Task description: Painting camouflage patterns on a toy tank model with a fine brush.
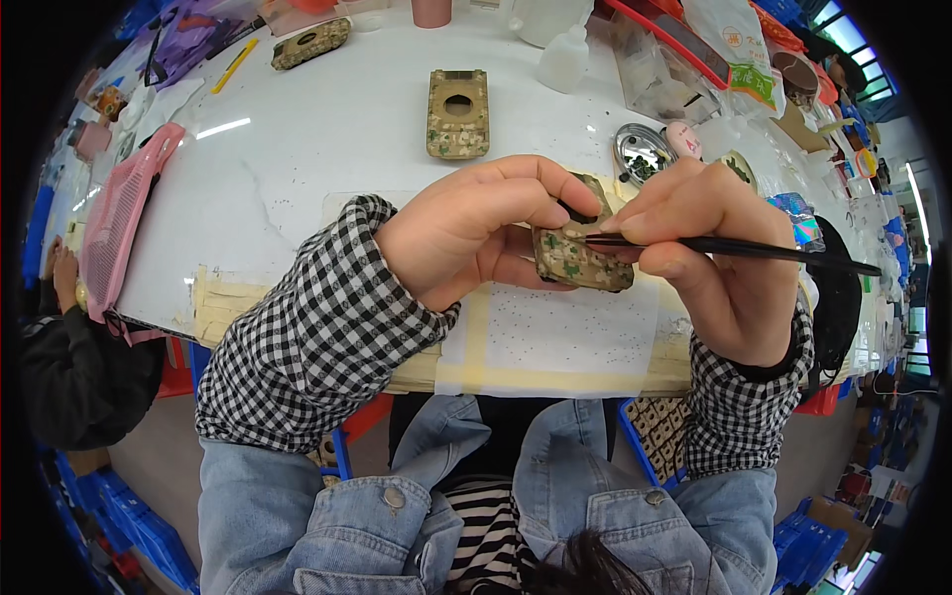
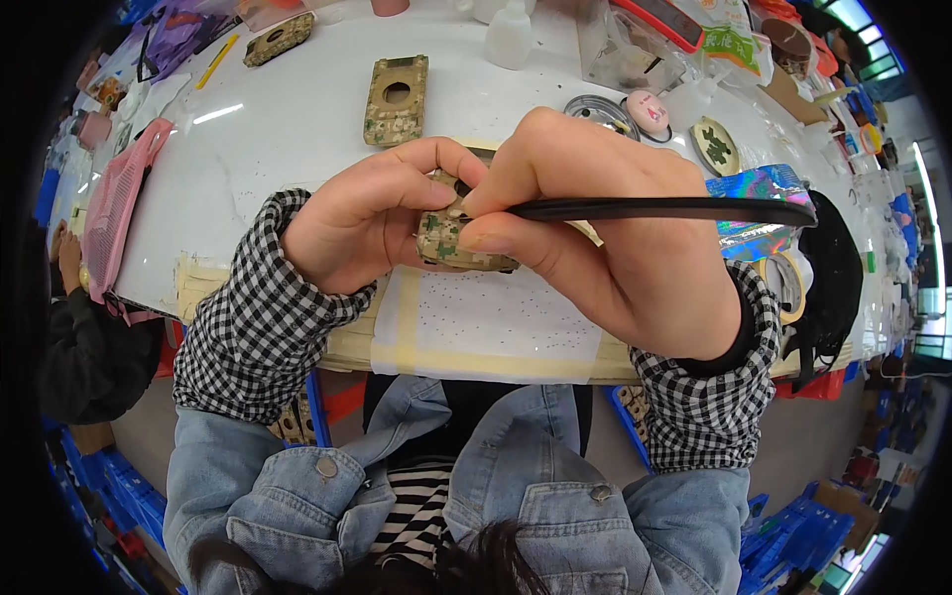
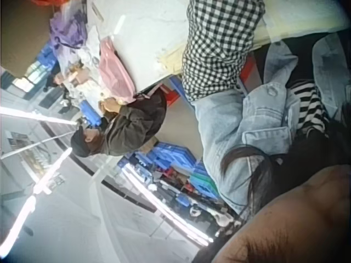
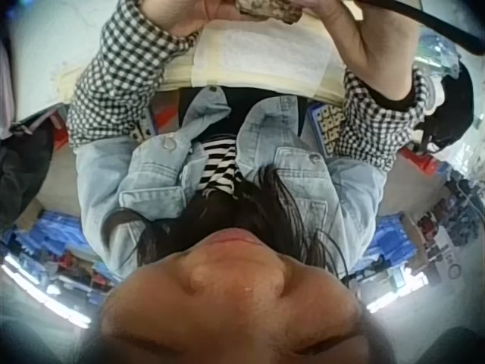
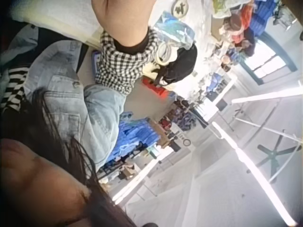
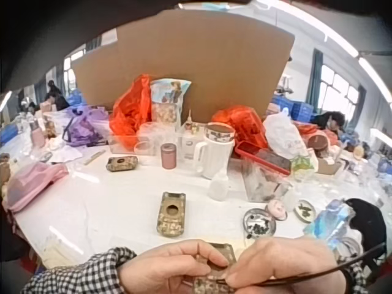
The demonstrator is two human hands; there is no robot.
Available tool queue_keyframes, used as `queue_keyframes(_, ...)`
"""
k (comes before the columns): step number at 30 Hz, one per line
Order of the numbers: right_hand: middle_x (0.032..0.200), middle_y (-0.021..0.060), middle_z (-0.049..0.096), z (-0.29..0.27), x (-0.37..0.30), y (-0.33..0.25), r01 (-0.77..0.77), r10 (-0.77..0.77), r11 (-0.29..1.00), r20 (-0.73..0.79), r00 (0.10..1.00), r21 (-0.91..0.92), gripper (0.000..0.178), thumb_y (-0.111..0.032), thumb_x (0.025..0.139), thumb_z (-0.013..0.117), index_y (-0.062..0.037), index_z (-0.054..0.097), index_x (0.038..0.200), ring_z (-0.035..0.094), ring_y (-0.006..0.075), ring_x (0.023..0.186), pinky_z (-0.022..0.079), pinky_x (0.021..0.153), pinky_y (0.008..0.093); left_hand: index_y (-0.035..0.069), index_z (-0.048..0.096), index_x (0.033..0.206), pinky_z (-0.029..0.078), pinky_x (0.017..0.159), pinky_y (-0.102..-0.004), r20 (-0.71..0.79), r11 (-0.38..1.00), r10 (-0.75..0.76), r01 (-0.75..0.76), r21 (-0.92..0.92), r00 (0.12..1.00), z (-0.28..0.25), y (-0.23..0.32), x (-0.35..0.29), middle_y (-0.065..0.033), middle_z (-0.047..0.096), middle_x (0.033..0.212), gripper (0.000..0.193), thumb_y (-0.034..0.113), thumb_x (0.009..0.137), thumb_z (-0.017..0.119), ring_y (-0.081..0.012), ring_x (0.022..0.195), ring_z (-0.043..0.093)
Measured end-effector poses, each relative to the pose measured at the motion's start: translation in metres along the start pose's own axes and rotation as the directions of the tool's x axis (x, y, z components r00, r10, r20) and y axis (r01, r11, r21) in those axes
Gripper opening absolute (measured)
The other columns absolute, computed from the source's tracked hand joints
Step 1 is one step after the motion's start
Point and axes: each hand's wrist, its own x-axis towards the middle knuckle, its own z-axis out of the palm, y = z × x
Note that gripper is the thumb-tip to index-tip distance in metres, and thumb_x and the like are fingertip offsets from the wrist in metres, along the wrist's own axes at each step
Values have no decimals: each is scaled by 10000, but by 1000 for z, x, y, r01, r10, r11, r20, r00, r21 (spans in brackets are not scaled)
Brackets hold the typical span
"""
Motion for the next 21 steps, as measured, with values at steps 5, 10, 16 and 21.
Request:
queue_keyframes(5,841,141,635,0,0,-1,7,-7,999,6,1000,-40,244,-188,839,674,36,593,888,595,201,782,477,698,297,-19,541,1083,564,817,-352,-2,997,6,-6,-73,1000,-1,-1,1,-110,557,1052,260,117,864,511,-207,960,611)
queue_keyframes(10,846,144,632,0,0,-1,2,-2,1000,0,1000,-23,244,-190,844,669,37,592,888,596,202,780,479,700,299,-21,538,1086,563,819,-360,-2,997,5,-5,-82,1000,-2,-1,0,-115,561,1057,264,118,863,514,-211,955,616)
queue_keyframes(16,840,134,623,3,-3,1,-24,26,999,-50,998,36,225,-177,860,652,39,591,886,602,194,788,487,705,292,22,470,1162,521,868,-343,7,1000,-6,6,-18,1000,0,0,0,-99,602,1035,299,165,900,460,-160,937,621)
queue_keyframes(21,841,127,624,3,-2,1,10,-10,1000,-54,998,7,200,-156,860,649,35,596,881,604,191,790,486,712,287,29,476,1163,520,873,-344,31,999,1,0,-36,1000,-2,-1,-1,-91,599,1049,296,165,901,463,-158,959,614)
